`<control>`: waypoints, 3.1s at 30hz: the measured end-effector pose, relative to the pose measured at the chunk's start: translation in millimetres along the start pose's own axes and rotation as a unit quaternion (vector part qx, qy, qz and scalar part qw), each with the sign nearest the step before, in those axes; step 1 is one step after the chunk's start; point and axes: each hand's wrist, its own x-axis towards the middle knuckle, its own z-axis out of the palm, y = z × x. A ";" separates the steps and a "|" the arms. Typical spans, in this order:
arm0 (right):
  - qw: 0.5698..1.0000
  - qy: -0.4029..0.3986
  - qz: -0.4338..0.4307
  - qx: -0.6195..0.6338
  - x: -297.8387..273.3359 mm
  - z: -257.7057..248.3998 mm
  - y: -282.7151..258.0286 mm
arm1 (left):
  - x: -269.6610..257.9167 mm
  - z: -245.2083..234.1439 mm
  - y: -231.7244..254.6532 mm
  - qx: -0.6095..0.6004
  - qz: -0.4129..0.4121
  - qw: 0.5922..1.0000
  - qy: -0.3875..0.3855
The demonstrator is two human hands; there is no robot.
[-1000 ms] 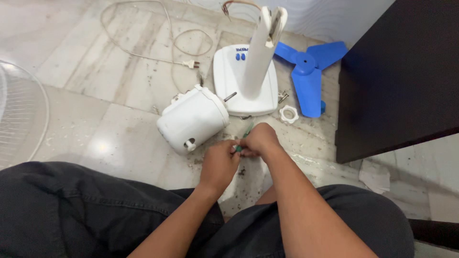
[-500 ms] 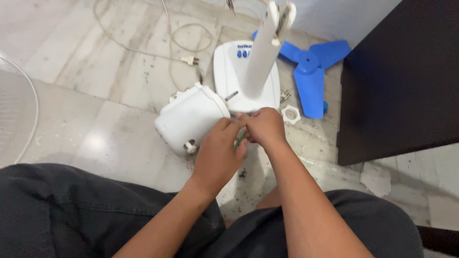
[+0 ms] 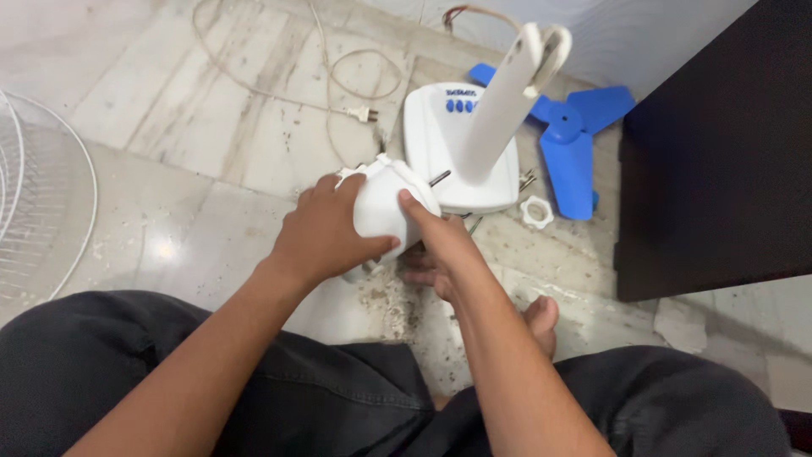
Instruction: The person disassembles a white pedestal fan using a green screwdriver. They remove screws from the neck and base, separate the motor housing, and then unscrew the rear cover of the fan head.
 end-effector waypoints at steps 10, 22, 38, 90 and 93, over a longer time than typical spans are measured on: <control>0.980 0.076 -0.143 0.112 -5.8 62.0 -2.4 | 13.7 -14.5 -20.6 -0.079 -0.046 0.994 -0.061; 0.941 0.121 -0.310 0.060 -15.5 158.4 -104.5 | 66.6 -122.5 -66.0 -0.122 0.068 0.982 0.129; 0.801 -0.037 -0.584 -0.123 156.6 346.5 -119.3 | 177.3 -96.8 -290.1 -0.207 0.032 0.928 0.307; 0.635 0.223 -0.669 -0.316 -26.3 -109.5 -155.2 | 156.2 2.3 125.5 -0.265 0.214 0.915 0.217; 0.713 0.208 -0.619 -0.255 -6.5 -131.5 -131.0 | 166.6 28.2 144.3 -0.296 0.215 0.902 0.230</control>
